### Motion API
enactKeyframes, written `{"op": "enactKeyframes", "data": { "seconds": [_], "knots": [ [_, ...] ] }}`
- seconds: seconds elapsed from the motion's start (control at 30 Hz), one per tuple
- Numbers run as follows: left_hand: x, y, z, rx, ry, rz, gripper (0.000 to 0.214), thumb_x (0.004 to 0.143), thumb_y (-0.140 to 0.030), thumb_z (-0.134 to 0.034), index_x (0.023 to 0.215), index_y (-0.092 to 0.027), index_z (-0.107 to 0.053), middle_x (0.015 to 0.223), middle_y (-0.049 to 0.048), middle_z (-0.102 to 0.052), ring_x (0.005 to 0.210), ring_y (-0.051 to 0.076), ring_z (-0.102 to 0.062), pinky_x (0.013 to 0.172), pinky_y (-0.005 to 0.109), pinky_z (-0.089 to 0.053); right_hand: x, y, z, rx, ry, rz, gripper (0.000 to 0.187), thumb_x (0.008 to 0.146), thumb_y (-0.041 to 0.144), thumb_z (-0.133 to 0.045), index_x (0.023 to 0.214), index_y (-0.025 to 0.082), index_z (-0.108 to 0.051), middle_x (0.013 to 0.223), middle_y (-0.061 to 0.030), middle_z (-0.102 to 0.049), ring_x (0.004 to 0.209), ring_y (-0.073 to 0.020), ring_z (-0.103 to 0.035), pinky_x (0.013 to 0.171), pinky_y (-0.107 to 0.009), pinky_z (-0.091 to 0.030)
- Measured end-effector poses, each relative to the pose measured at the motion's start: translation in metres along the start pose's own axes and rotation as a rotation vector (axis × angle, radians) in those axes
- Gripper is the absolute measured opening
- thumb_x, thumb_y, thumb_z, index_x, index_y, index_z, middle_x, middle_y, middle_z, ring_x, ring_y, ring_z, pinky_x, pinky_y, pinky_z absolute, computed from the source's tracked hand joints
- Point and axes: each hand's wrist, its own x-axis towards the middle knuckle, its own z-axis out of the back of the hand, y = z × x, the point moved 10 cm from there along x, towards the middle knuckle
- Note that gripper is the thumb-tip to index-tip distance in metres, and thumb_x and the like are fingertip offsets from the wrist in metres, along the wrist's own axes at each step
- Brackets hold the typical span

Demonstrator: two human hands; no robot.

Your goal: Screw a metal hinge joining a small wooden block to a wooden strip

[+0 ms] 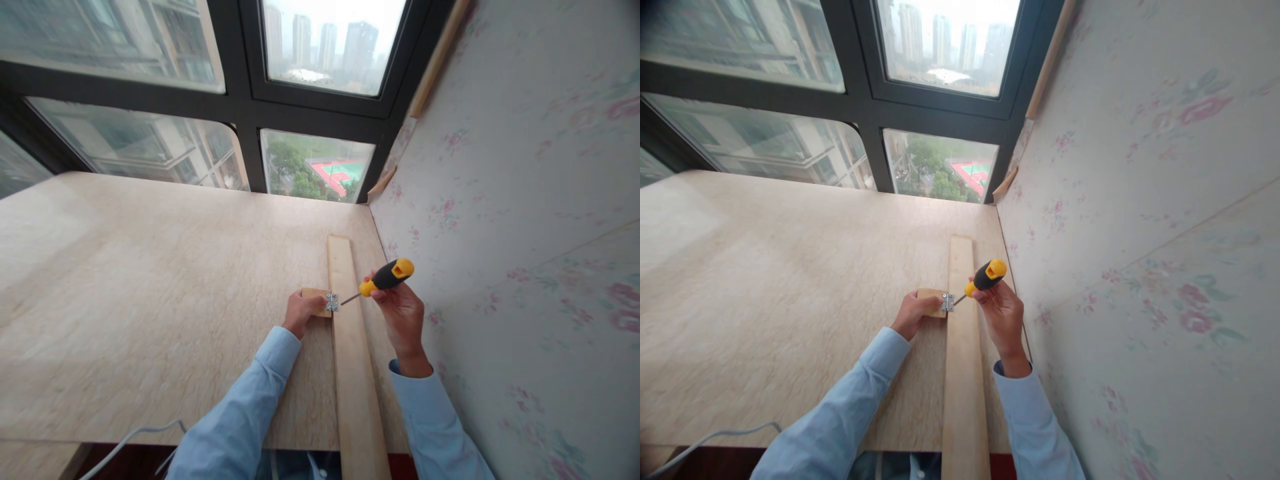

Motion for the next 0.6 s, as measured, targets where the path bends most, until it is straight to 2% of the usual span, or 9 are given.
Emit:
{"op": "enactKeyframes", "data": {
  "seconds": [0.3,0.6],
  "knots": [
    [0.000,-0.001,-0.001,0.011,0.023,0.002,0.030,0.050,-0.015,-0.078,0.078,-0.009,-0.070,0.073,0.0082,-0.072,0.062,0.019,-0.066,0.058,0.029,-0.052,0.001,-0.008,-0.014,0.049,0.022,-0.035,0.030,0.077,0.044,-0.075,0.099,0.024,-0.073,0.095,-0.0031,-0.077,0.092,-0.0252,-0.071,0.086,-0.044,-0.057],
    [0.000,-0.001,-0.001,0.009,0.024,0.002,0.030,0.050,-0.016,-0.079,0.076,-0.010,-0.068,0.071,0.0071,-0.072,0.061,0.018,-0.065,0.057,0.028,-0.052,0.002,-0.015,-0.017,0.063,0.044,-0.033,0.029,0.078,0.042,-0.075,0.101,0.023,-0.072,0.096,-0.0038,-0.076,0.093,-0.0243,-0.070,0.087,-0.043,-0.056]
  ]
}}
